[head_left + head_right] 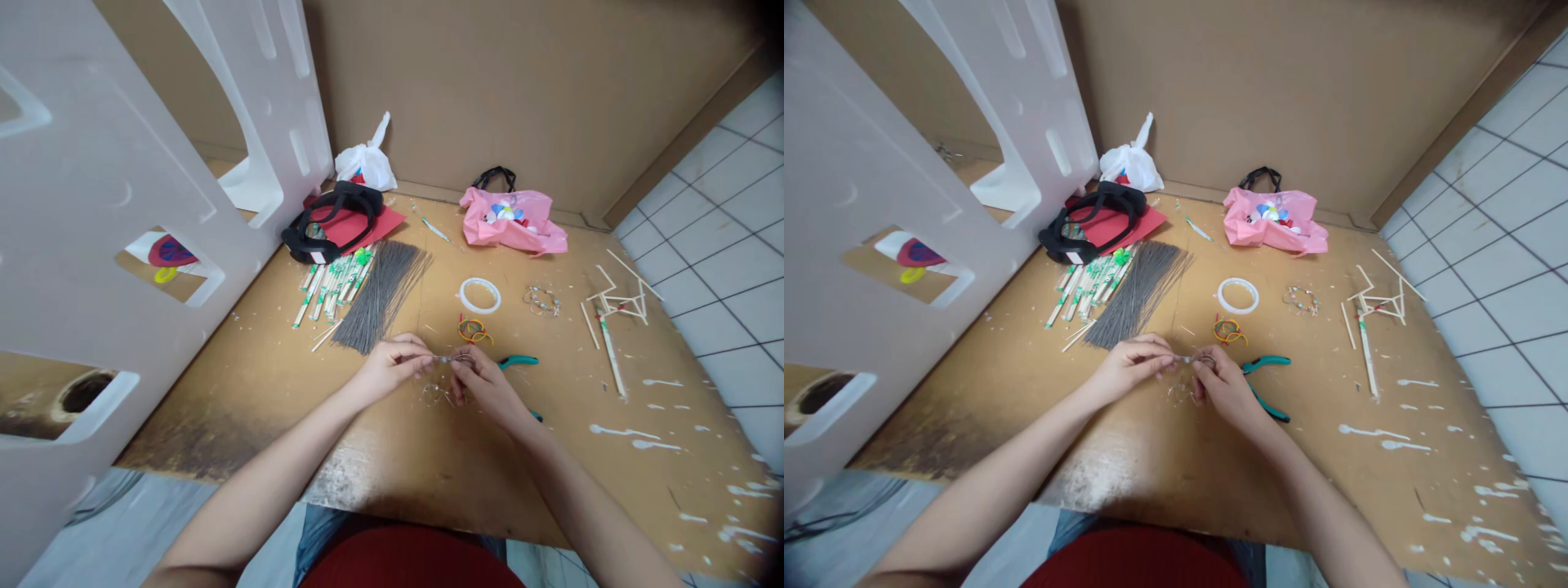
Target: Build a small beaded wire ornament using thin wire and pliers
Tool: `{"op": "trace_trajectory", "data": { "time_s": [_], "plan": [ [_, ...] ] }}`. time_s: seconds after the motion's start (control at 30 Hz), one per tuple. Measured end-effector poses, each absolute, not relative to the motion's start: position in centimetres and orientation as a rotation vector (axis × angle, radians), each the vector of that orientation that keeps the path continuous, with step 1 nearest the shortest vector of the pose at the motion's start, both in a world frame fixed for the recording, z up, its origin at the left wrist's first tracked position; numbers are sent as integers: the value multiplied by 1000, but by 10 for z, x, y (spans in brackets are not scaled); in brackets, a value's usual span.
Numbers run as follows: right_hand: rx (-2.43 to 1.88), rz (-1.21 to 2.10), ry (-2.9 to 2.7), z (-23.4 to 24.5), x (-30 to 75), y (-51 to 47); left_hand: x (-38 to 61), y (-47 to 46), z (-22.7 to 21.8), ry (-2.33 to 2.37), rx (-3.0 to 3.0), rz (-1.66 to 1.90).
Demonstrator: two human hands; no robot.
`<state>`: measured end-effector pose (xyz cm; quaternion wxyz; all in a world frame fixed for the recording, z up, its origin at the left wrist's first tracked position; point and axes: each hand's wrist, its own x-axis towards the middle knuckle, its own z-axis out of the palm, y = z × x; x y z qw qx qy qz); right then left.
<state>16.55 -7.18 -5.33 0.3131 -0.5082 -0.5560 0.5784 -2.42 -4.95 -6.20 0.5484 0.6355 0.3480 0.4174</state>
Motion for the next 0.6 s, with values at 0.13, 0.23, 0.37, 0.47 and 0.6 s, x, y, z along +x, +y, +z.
{"op": "trace_trajectory", "data": {
  "time_s": [0.13,0.23,0.37,0.47,0.6],
  "plan": [
    [-1374,1479,-1492,-57,167,-72,-24,-52,-61,831,1527,931],
    [-1382,1471,-1533,-57,168,-73,-25,-54,-59,841,1456,849],
    [-1389,1505,-1594,-54,169,-75,-24,-55,-57,859,1490,792],
    [-1427,1465,-1662,-51,170,-75,-23,-56,-57,864,1538,744],
    [-1435,1274,-1838,-53,170,-75,-23,-56,-57,867,1512,705]
  ]
}}
